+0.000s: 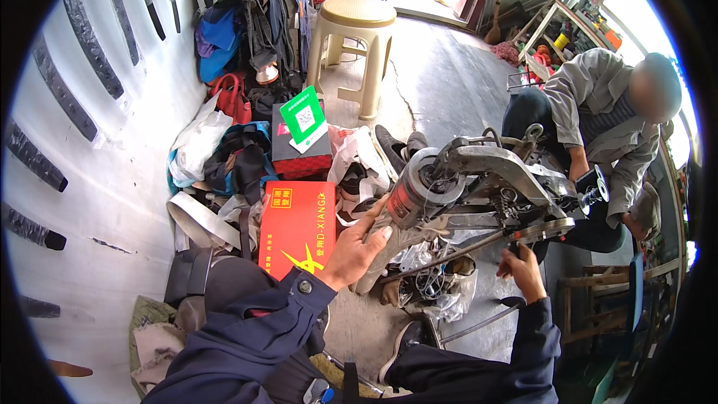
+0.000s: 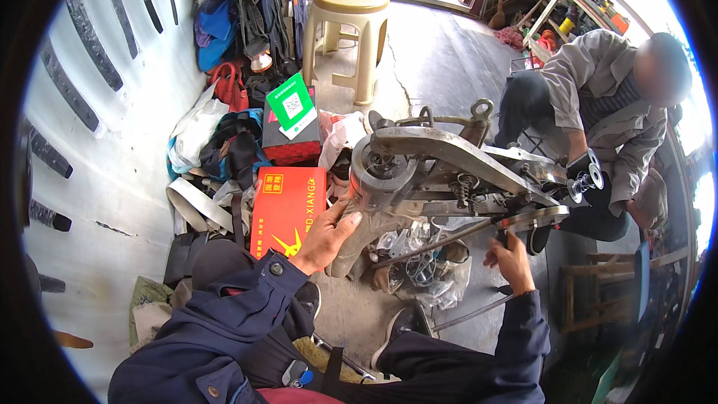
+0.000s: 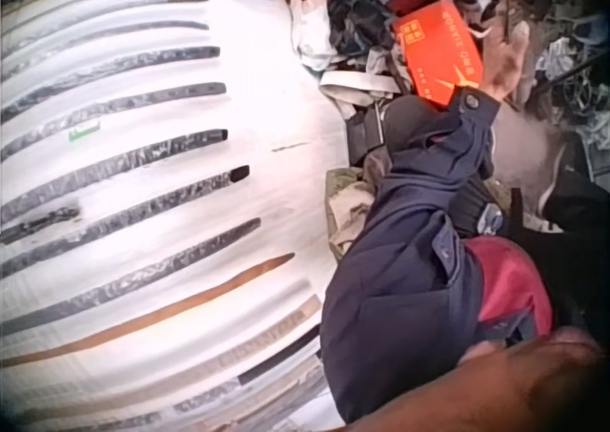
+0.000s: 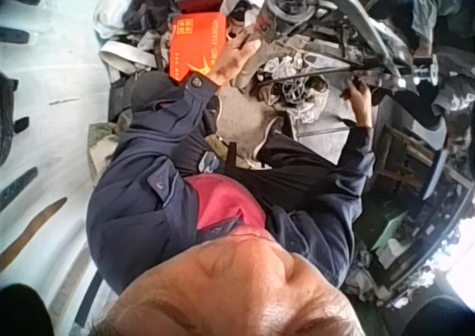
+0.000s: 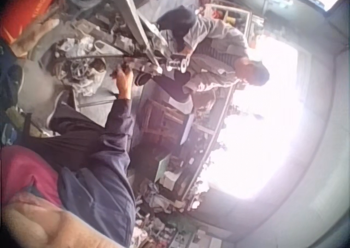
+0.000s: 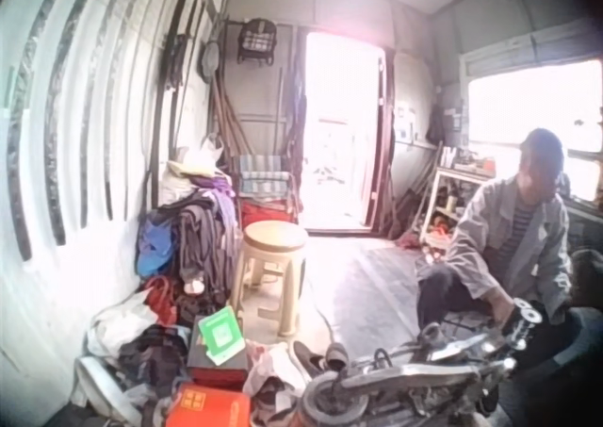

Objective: The person sits on the floor in a cluttered workshop and uses a knife-like tool to scrape and trim the upper of a brown shoe. They repeatedly reposition the shoe, scrape different areas, and inspect the surface while another person works nearby.

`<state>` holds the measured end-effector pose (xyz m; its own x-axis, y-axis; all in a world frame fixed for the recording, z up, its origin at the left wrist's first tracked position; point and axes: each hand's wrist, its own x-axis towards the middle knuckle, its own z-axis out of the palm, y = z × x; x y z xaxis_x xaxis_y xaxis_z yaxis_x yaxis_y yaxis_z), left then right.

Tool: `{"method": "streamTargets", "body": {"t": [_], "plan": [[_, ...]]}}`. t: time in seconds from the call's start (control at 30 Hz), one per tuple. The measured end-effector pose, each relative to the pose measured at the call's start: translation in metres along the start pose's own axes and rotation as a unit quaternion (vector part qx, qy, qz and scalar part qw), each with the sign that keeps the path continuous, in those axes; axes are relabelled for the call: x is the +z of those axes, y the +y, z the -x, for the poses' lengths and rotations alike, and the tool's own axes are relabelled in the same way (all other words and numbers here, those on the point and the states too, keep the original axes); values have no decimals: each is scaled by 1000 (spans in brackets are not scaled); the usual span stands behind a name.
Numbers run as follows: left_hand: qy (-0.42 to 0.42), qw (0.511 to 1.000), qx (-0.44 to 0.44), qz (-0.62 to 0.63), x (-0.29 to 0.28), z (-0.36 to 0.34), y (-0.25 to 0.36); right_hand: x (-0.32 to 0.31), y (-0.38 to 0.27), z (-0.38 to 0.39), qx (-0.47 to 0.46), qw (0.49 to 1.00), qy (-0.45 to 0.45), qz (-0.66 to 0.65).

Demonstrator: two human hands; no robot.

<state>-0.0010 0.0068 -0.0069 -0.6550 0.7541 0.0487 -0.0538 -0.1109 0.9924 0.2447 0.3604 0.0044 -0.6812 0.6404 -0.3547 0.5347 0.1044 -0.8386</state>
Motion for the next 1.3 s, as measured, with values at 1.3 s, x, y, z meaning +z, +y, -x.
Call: {"method": "streamTargets", "body": {"t": [1.3], "plan": [[-1,993,115,23,-5,-37,18,10,7,-9,31,993,60,100]]}}
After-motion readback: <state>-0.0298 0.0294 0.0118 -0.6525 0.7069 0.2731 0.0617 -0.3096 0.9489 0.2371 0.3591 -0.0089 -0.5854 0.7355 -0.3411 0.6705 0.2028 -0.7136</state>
